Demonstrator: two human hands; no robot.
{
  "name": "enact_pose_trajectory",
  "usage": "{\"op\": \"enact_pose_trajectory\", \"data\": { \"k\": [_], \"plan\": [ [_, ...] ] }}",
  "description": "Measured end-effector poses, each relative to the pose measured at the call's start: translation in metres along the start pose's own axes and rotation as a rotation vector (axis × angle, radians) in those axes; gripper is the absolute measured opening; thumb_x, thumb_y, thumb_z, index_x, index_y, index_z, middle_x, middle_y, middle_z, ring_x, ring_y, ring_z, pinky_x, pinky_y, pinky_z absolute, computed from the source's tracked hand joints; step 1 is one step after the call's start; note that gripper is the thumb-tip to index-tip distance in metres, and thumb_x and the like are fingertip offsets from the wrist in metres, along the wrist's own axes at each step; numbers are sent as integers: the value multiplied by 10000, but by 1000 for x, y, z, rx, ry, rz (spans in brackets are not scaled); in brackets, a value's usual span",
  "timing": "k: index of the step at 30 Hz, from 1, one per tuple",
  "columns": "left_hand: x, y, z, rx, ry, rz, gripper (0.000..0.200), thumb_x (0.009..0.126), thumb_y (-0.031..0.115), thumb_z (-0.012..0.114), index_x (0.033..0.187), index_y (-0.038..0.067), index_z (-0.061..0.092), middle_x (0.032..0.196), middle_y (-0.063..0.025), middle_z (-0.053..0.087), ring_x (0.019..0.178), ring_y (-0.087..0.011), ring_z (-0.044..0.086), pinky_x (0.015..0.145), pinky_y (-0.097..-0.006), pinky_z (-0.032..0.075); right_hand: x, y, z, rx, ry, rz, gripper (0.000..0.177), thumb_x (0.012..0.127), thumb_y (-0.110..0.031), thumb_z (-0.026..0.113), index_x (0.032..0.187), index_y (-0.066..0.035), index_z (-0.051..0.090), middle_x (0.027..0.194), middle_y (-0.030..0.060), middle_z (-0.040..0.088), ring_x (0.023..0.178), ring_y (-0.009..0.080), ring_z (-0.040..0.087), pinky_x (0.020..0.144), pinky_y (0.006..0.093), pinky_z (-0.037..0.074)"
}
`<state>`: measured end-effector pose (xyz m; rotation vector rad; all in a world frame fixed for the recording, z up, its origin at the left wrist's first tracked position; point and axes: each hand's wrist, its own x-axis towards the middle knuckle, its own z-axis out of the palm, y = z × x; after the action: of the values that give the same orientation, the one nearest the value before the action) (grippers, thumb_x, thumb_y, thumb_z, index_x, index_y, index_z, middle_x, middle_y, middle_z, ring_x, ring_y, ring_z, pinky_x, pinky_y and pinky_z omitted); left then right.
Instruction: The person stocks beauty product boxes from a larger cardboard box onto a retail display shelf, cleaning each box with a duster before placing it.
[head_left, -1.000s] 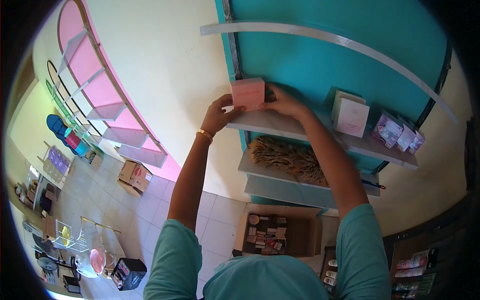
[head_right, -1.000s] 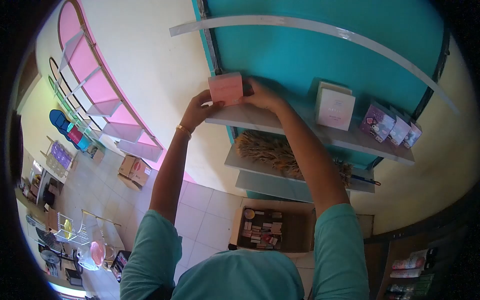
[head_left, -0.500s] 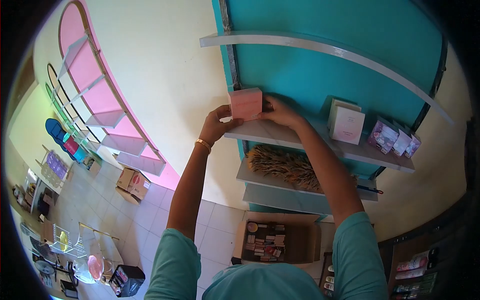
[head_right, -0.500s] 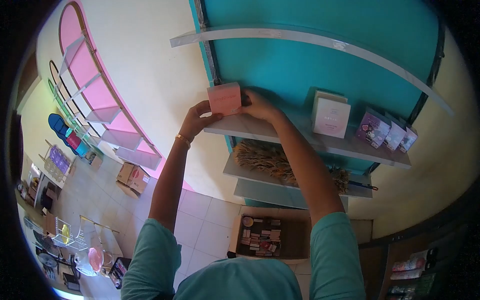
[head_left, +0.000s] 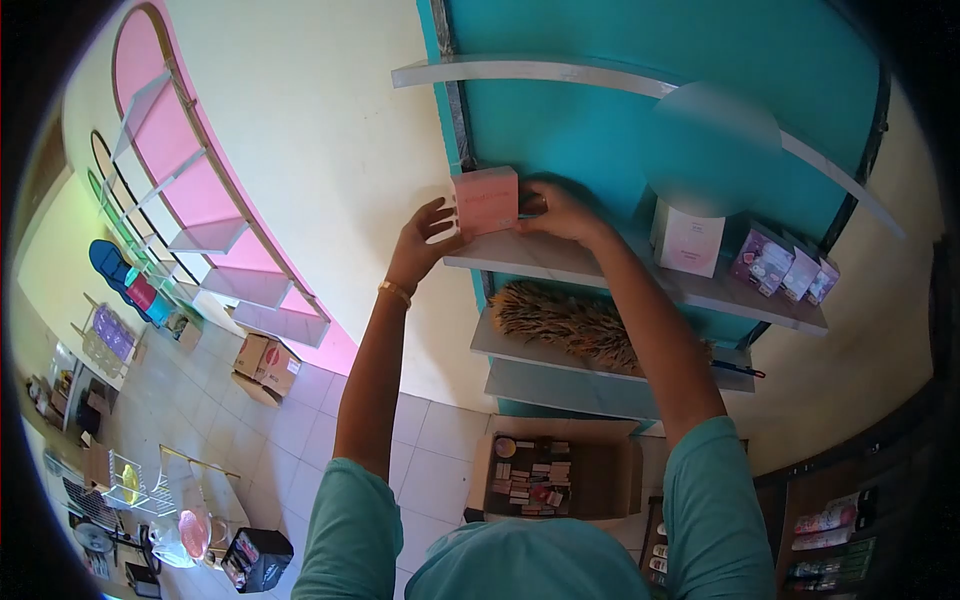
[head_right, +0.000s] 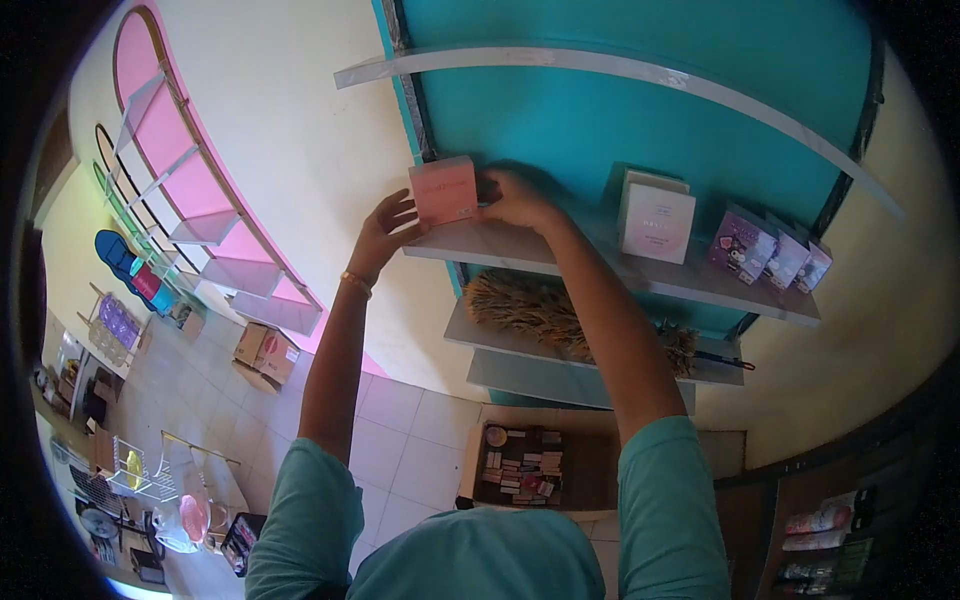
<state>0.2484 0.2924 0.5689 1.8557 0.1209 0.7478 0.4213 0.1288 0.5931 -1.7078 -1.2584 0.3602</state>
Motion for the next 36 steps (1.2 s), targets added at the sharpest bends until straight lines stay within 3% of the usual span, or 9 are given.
{"op": "enact_pose_trajectory", "data": {
  "k": [5, 9, 11, 17, 19, 23, 26, 31, 36],
  "plan": [
    [-57, 18, -9, -189, 240, -25, 430, 845, 209, 469, 1223, 19, 395, 1181, -106, 481, 1088, -196, 467, 880, -342, 388, -43, -35, -12, -304, 216, 72, 618, 695, -183, 698, 1215, -15, 406, 1099, 169, 526, 1040, 259, 502, 885, 348, 388],
    [-148, -42, 1, -532, 570, 6, 322, 856, 163, 461, 1141, 14, 462, 1067, -100, 544, 1002, -185, 513, 824, -316, 416, -119, -56, 2, -132, 480, -241, 574, 731, -197, 669, 1215, -26, 411, 1091, 168, 533, 1041, 238, 505, 870, 339, 391],
    [-214, -82, 23, -483, 702, -200, 298, 859, 180, 468, 1106, 14, 488, 1029, -101, 554, 969, -170, 522, 806, -303, 422, -167, -54, 23, 143, 462, -271, 542, 749, -184, 649, 1212, -32, 414, 1075, 147, 544, 1025, 207, 517, 856, 330, 394],
    [-452, -181, 85, -22, 278, -676, 247, 820, 163, 522, 1021, 23, 550, 816, -68, 616, 800, -130, 571, 671, -238, 444, -289, 8, 96, 451, 179, 3, 472, 784, -48, 585, 1218, -37, 399, 991, 89, 555, 926, 157, 535, 828, 296, 420],
    [-497, -172, 97, -193, 345, -1054, 263, 797, 155, 541, 1026, 29, 553, 834, -74, 615, 771, -134, 571, 659, -238, 449, -319, 29, 117, 655, 199, 183, 449, 796, -19, 560, 1214, -29, 396, 965, 86, 561, 902, 145, 536, 820, 278, 423],
    [-556, -186, 109, -255, 276, -1277, 281, 786, 166, 545, 1040, 46, 551, 848, -72, 611, 739, -147, 575, 633, -254, 454, -348, 46, 130, 705, 114, 253, 389, 809, -7, 541, 1179, -22, 422, 919, 73, 558, 880, 134, 540, 804, 276, 438],
    [-580, -205, 117, -154, 169, -1381, 282, 787, 173, 558, 1029, 28, 556, 841, -73, 600, 735, -135, 561, 636, -241, 454, -349, 46, 132, 701, -14, 298, 352, 808, -14, 547, 1147, -19, 451, 901, 68, 555, 874, 129, 537, 802, 275, 441],
    [-586, -196, 140, -214, 202, -1180, 292, 802, 194, 562, 1034, 16, 555, 872, -70, 600, 768, -120, 556, 669, -231, 446, -341, 49, 144, 662, -157, 201, 295, 823, -34, 535, 1112, -19, 482, 887, 58, 554, 866, 120, 536, 779, 261, 445],
    [-612, -178, 146, 12, 137, -1168, 300, 806, 201, 564, 1050, 28, 552, 944, -88, 606, 876, -155, 559, 796, -281, 435, -363, 89, 196, 863, -265, 377, 285, 839, -95, 532, 1110, -21, 486, 868, 46, 558, 837, 104, 540, 701, 231, 445]
  ]
}}
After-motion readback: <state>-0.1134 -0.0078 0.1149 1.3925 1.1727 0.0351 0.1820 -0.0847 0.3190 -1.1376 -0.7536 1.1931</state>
